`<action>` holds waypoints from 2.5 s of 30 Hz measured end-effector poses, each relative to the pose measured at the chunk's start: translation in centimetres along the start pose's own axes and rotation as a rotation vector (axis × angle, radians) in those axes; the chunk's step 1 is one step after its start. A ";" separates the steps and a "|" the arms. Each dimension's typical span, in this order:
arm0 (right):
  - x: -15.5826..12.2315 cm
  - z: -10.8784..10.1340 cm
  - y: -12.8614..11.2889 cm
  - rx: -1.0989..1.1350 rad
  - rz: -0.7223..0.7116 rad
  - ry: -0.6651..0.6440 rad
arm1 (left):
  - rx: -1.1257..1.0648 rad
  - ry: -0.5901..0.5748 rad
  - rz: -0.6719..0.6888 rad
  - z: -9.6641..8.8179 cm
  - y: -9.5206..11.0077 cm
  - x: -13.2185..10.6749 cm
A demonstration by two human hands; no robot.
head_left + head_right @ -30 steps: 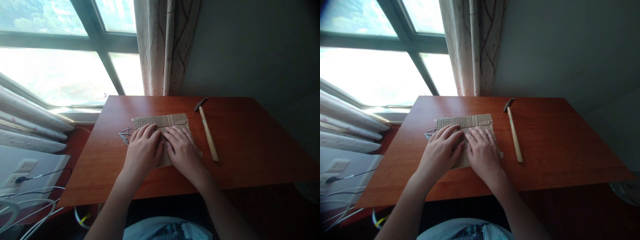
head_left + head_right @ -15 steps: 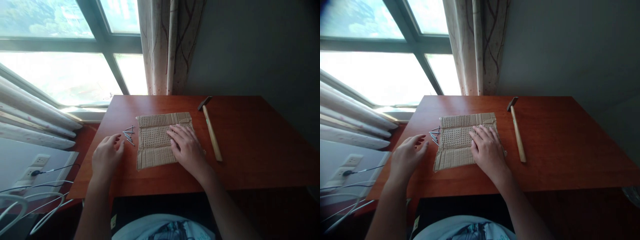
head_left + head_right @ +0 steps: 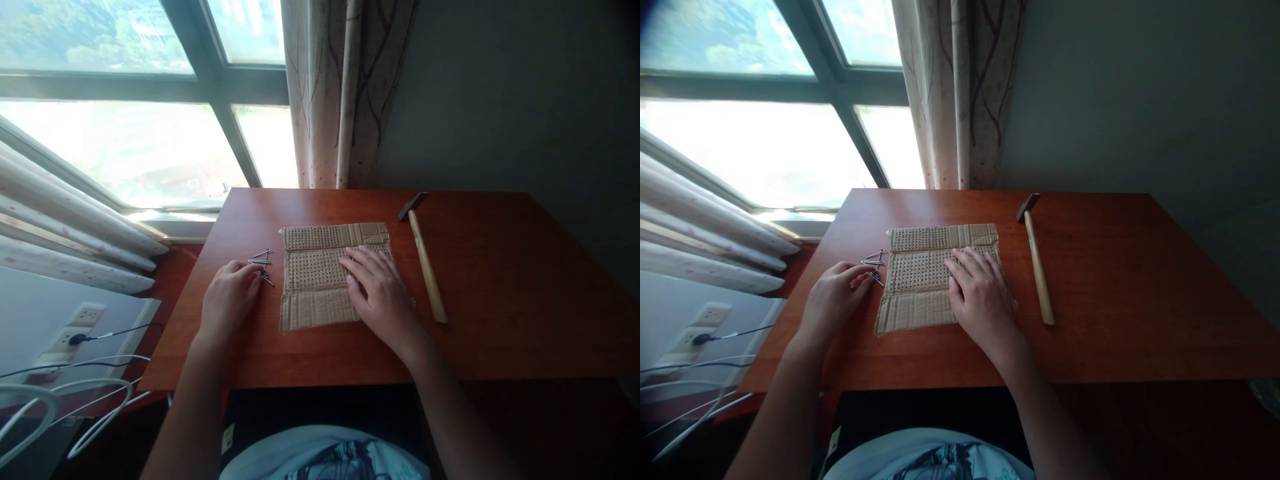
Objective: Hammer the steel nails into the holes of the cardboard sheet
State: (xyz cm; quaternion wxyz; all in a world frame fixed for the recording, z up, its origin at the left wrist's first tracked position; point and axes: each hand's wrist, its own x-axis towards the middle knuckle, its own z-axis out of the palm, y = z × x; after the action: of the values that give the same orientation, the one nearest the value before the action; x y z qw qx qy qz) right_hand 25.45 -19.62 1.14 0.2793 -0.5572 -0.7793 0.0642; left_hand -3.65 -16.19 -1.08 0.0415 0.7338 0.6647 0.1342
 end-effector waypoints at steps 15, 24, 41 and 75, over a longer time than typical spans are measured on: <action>0.0 0.0 0.0 0.016 0.010 -0.003 | 0.131 -0.002 0.085 -0.6 -0.7 3.0; 0.0 0.0 -0.1 0.017 0.010 -0.001 | 0.178 -0.080 0.154 -0.1 -1.5 4.5; 0.0 0.1 -0.1 0.005 0.015 -0.007 | 0.152 -0.050 0.163 0.1 -2.9 4.5; -0.1 0.4 0.0 0.001 0.012 0.003 | 0.131 -0.136 0.052 0.3 -0.3 6.6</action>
State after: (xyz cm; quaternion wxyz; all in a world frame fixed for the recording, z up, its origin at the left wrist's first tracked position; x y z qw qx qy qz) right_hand 25.33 -19.65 0.79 0.2801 -0.5620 -0.7755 0.0654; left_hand -3.36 -9.58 -0.52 0.0350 0.7593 0.6485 0.0411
